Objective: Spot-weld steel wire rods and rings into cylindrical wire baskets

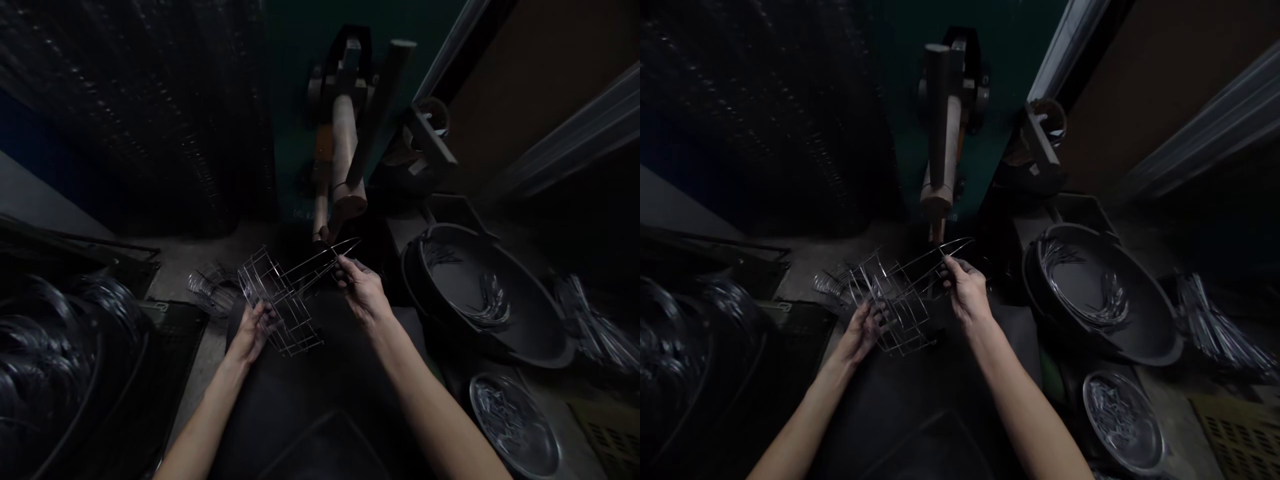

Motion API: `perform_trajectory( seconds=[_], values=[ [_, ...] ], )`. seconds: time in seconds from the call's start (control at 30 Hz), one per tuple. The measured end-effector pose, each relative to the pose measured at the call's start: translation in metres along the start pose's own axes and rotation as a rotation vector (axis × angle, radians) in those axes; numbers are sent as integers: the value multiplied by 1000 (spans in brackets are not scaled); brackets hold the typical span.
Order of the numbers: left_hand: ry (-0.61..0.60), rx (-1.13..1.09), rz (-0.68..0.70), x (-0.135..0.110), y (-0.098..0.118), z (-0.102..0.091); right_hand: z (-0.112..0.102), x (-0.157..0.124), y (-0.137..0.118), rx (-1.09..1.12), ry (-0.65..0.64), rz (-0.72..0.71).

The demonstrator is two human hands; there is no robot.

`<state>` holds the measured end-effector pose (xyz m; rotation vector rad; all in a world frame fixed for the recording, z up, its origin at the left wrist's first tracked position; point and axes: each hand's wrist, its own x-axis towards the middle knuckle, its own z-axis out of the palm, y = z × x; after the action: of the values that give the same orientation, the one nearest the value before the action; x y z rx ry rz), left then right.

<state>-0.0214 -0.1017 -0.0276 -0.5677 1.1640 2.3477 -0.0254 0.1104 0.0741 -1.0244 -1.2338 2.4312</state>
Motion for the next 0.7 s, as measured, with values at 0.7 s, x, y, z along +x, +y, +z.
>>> perform_trajectory(
  seconds=[0.7],
  values=[
    [16, 14, -31, -4, 12, 0, 7, -5, -2, 38, 7, 0]
  ],
)
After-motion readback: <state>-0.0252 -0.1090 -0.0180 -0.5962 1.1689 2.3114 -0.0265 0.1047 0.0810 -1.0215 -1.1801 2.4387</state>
